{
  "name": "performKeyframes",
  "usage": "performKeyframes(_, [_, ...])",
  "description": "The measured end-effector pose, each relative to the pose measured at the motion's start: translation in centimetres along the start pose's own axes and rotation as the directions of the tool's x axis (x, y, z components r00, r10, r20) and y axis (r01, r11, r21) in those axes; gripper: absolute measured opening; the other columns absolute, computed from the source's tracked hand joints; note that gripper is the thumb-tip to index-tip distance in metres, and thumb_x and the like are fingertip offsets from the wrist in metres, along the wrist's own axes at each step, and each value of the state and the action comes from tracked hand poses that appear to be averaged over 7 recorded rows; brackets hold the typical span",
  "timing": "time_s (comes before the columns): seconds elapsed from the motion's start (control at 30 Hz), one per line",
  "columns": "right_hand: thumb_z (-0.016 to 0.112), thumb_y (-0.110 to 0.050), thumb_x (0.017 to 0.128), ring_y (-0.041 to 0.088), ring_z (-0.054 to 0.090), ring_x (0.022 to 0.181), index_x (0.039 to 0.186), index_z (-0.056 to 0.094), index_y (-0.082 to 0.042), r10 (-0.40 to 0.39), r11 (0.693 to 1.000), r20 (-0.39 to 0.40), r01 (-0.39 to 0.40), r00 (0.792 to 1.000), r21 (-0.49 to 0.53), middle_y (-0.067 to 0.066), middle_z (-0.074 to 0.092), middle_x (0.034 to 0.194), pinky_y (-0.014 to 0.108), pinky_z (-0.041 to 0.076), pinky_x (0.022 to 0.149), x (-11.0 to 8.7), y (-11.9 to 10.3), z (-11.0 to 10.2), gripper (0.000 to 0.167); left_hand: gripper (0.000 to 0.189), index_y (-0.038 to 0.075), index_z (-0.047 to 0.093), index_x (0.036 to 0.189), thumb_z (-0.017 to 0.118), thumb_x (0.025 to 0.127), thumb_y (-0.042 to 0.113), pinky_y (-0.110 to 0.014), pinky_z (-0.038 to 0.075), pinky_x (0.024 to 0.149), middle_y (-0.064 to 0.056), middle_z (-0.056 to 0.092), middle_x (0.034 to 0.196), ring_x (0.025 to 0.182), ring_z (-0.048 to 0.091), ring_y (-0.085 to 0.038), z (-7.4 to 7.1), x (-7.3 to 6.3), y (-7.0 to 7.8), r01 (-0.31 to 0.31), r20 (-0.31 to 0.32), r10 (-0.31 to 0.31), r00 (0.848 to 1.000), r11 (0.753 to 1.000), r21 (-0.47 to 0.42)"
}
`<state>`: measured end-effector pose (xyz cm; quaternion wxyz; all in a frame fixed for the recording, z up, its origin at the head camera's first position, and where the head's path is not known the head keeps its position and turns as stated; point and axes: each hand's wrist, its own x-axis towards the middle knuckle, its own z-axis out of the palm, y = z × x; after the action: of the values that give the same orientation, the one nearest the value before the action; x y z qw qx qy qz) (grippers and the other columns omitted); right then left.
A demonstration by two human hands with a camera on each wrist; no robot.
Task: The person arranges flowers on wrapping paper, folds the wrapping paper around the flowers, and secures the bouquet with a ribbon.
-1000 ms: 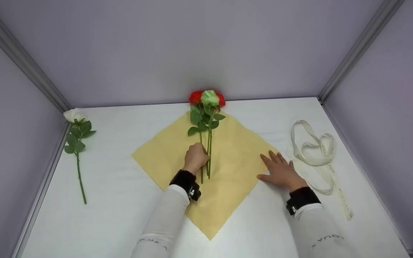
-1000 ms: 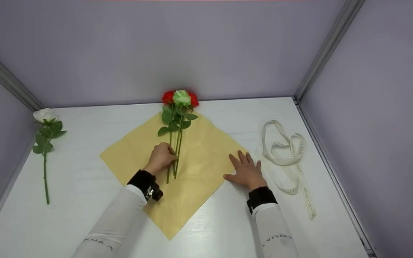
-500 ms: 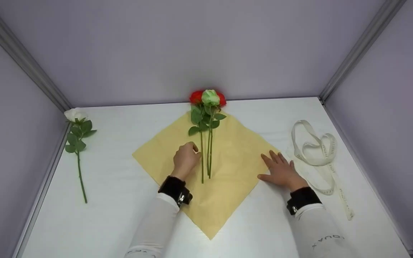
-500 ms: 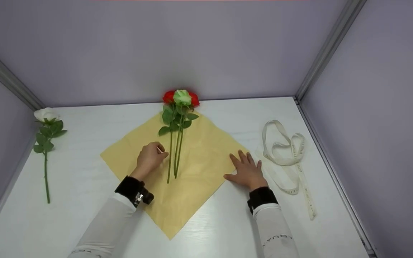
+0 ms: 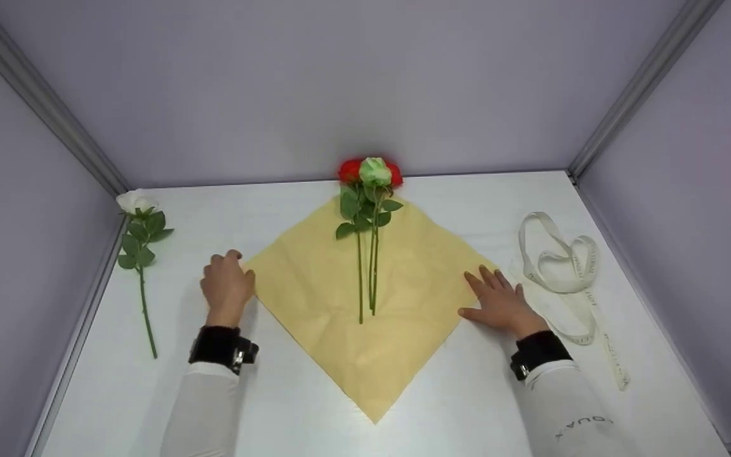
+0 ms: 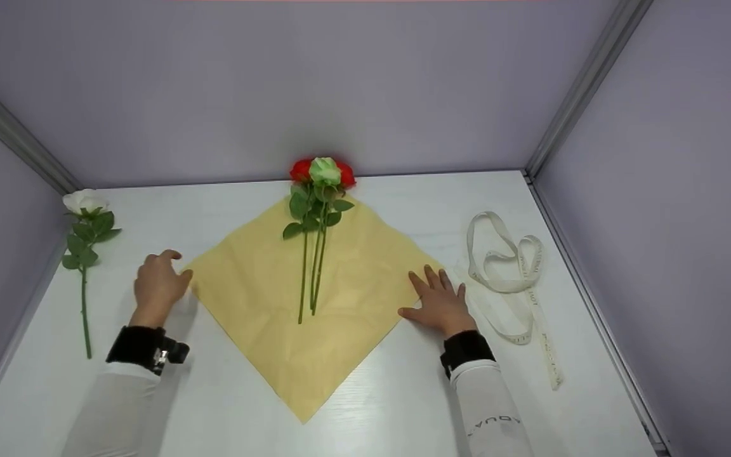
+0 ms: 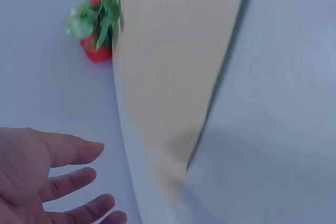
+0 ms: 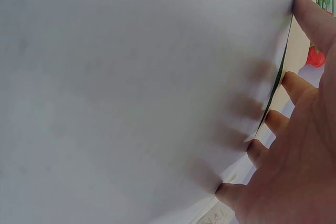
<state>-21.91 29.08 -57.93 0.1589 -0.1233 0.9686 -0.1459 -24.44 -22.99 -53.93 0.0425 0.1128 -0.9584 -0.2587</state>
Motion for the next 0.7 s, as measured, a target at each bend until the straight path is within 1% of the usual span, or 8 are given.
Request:
performKeyframes(0.07, [0.056, -0.059, 0.093, 0.052, 0.003, 0.143, 0.157, 0.023, -0.011, 0.001, 1.000, 0.003, -0.001, 1.000, 0.003, 0.024, 0.008, 0.160, 0.079, 0.004, 0.099, 0.0, 0.0, -0.1, 0.087, 0.049, -0.006, 0.051, 0.134, 0.061, 0.090, 0.014, -0.064, 0.041, 0.085, -0.035, 0.048, 0.123, 0.111, 0.047, -0.053, -1.3, 0.1, -1.7, 0.055, 0.000, -0.055, 0.998, 0.998, 0.023])
performKeyframes(0.13, [0.056, -0.059, 0.093, 0.051, 0.003, 0.143, 0.157, 0.022, -0.012, 0.003, 1.000, 0.006, -0.003, 1.000, 0.005, 0.023, 0.008, 0.160, 0.079, 0.004, 0.100, 0.0, 0.0, -0.1, 0.087, 0.055, -0.006, 0.044, 0.140, 0.059, 0.091, 0.014, -0.066, 0.039, 0.087, -0.039, 0.042, 0.127, 0.115, 0.042, -0.055, -2.3, 0.2, -3.2, 0.105, 0.014, -0.106, 0.994, 0.993, 0.050])
performKeyframes(0.27, [0.057, -0.059, 0.092, 0.051, 0.003, 0.143, 0.157, 0.022, -0.011, 0.000, 1.000, 0.011, 0.000, 1.000, 0.007, 0.024, 0.008, 0.160, 0.080, 0.004, 0.099, -0.1, -0.1, -0.2, 0.088, 0.061, -0.010, 0.032, 0.144, 0.054, 0.092, 0.013, -0.070, 0.035, 0.090, -0.044, 0.034, 0.131, 0.120, 0.035, -0.060, -3.6, -0.1, -6.1, 0.176, 0.050, -0.181, 0.982, 0.980, 0.090])
performKeyframes(0.37, [0.057, -0.059, 0.092, 0.052, 0.003, 0.143, 0.157, 0.023, -0.011, 0.000, 1.000, 0.013, 0.000, 1.000, 0.008, 0.025, 0.008, 0.160, 0.080, 0.004, 0.099, -0.1, -0.1, -0.2, 0.088, 0.057, -0.018, 0.032, 0.139, 0.049, 0.090, 0.007, -0.072, 0.036, 0.088, -0.048, 0.033, 0.127, 0.118, 0.034, -0.063, -4.3, -0.5, -8.2, 0.220, 0.062, -0.224, 0.973, 0.973, 0.075])
performKeyframes(0.5, [0.057, -0.059, 0.092, 0.051, 0.004, 0.143, 0.157, 0.022, -0.012, 0.007, 1.000, 0.015, -0.007, 1.000, 0.008, 0.024, 0.008, 0.160, 0.079, 0.004, 0.099, 0.0, -0.1, -0.2, 0.087, 0.045, -0.028, 0.038, 0.122, 0.041, 0.089, 0.001, -0.069, 0.041, 0.083, -0.049, 0.034, 0.117, 0.111, 0.036, -0.064, -5.0, -1.2, -10.6, 0.256, 0.076, -0.259, 0.963, 0.966, 0.041])
performKeyframes(0.6, [0.057, -0.059, 0.092, 0.051, 0.003, 0.143, 0.157, 0.022, -0.012, 0.007, 1.000, 0.016, -0.007, 1.000, 0.006, 0.024, 0.008, 0.160, 0.079, 0.004, 0.099, 0.1, 0.0, -0.2, 0.087, 0.040, -0.032, 0.041, 0.114, 0.038, 0.089, -0.001, -0.066, 0.043, 0.080, -0.050, 0.035, 0.111, 0.107, 0.038, -0.064, -5.3, -1.9, -11.7, 0.271, 0.092, -0.273, 0.958, 0.962, 0.037])
performKeyframes(0.7, [0.057, -0.058, 0.092, 0.051, 0.003, 0.143, 0.157, 0.022, -0.012, 0.006, 1.000, 0.014, -0.006, 1.000, 0.008, 0.024, 0.008, 0.160, 0.080, 0.004, 0.099, 0.1, 0.0, -0.2, 0.087, 0.038, -0.032, 0.044, 0.110, 0.038, 0.089, -0.001, -0.065, 0.043, 0.079, -0.049, 0.038, 0.108, 0.105, 0.040, -0.064, -5.5, -2.4, -12.3, 0.282, 0.102, -0.285, 0.953, 0.958, 0.043])
